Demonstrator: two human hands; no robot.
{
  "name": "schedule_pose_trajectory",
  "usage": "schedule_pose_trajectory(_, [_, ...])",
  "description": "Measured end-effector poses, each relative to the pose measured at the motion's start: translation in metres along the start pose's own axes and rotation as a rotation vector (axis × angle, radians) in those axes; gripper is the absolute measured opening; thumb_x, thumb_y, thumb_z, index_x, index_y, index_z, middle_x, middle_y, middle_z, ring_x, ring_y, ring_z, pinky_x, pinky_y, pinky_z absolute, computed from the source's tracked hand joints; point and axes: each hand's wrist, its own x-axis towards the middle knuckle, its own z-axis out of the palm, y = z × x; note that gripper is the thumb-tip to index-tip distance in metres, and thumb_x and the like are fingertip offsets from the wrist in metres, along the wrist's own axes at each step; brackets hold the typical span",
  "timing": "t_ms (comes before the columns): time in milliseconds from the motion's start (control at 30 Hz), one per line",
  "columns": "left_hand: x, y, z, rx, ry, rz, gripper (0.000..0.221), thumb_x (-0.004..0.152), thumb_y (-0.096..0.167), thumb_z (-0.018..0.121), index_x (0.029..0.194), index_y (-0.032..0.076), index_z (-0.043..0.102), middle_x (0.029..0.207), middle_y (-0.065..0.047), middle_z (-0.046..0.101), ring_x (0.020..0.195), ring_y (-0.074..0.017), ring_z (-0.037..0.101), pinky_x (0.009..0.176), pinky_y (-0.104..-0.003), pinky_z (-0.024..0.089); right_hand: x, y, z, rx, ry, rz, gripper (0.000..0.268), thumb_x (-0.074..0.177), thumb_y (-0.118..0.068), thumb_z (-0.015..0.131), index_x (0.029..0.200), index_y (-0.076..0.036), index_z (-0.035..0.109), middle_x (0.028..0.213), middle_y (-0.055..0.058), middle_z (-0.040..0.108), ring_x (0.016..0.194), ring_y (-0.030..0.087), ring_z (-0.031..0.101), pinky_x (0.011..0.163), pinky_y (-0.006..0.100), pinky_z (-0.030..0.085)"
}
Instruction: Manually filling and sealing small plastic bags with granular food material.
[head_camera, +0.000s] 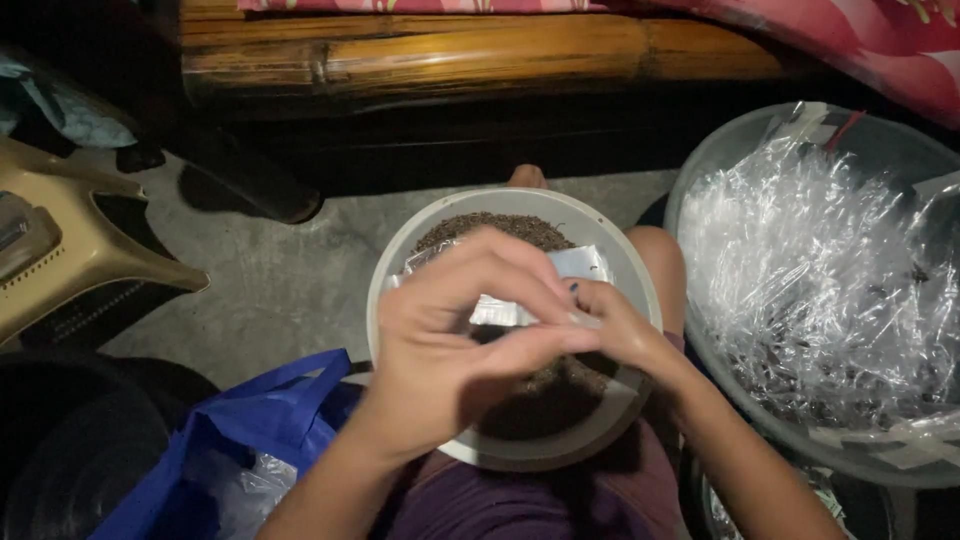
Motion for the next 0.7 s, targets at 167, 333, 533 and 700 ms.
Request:
schedule_pose_trajectory(167, [0.005,0.002,-0.004,-0.036,0.067,0.057,0.026,0.081,-0.009,0.077,0.097,0.004,0.062,0.093,-0.008,0.070,0.088,-0.0160,0.069,0.091,-0.029,0.061,0.002,0.023,0.028,0.028,-0.288,0.292,0.024,0.099,-0.023,0.059,0.108,-0.004,0.072,0.079,0.003,0.072,0.062,0.011,0.065,0.053,0.024,0.052])
schedule_pose_trajectory(333, [-0.032,-0.088,0.004,0.018,0.083,-0.123,0.020,0.080,0.015,0.082,0.083,0.011,0.063,0.077,-0.004,0.072,0.072,-0.0145,0.071,0.077,-0.029,0.065,-0.009,0.031,0.010,0.589,0.006,0.355,0.030,0.103,-0.023,0.058,0.098,0.004,0.070,0.064,0.010,0.063,0.049,0.017,0.055,0.043,0.027,0.043])
schedule_pose_trajectory(533, [-0.059,-0.100,0.032,0.101,0.059,-0.344,0.019,0.073,0.006,0.086,0.082,0.006,0.069,0.088,-0.008,0.079,0.073,-0.0136,0.073,0.068,-0.025,0.061,-0.048,-0.063,-0.035,0.780,0.100,-0.088,0.025,0.109,-0.016,0.048,0.096,-0.001,0.063,0.068,0.004,0.061,0.049,0.010,0.053,0.047,0.021,0.047])
schedule_pose_trajectory(700, [-0.042,-0.098,0.041,0.027,0.055,-0.301,0.036,0.075,0.004,0.081,0.105,-0.003,0.062,0.092,-0.016,0.076,0.085,-0.0222,0.075,0.080,-0.031,0.064,-0.060,-0.080,-0.049,0.222,0.143,-0.336,0.016,0.099,-0.008,0.053,0.099,-0.004,0.069,0.086,0.009,0.069,0.082,0.020,0.062,0.076,0.032,0.050])
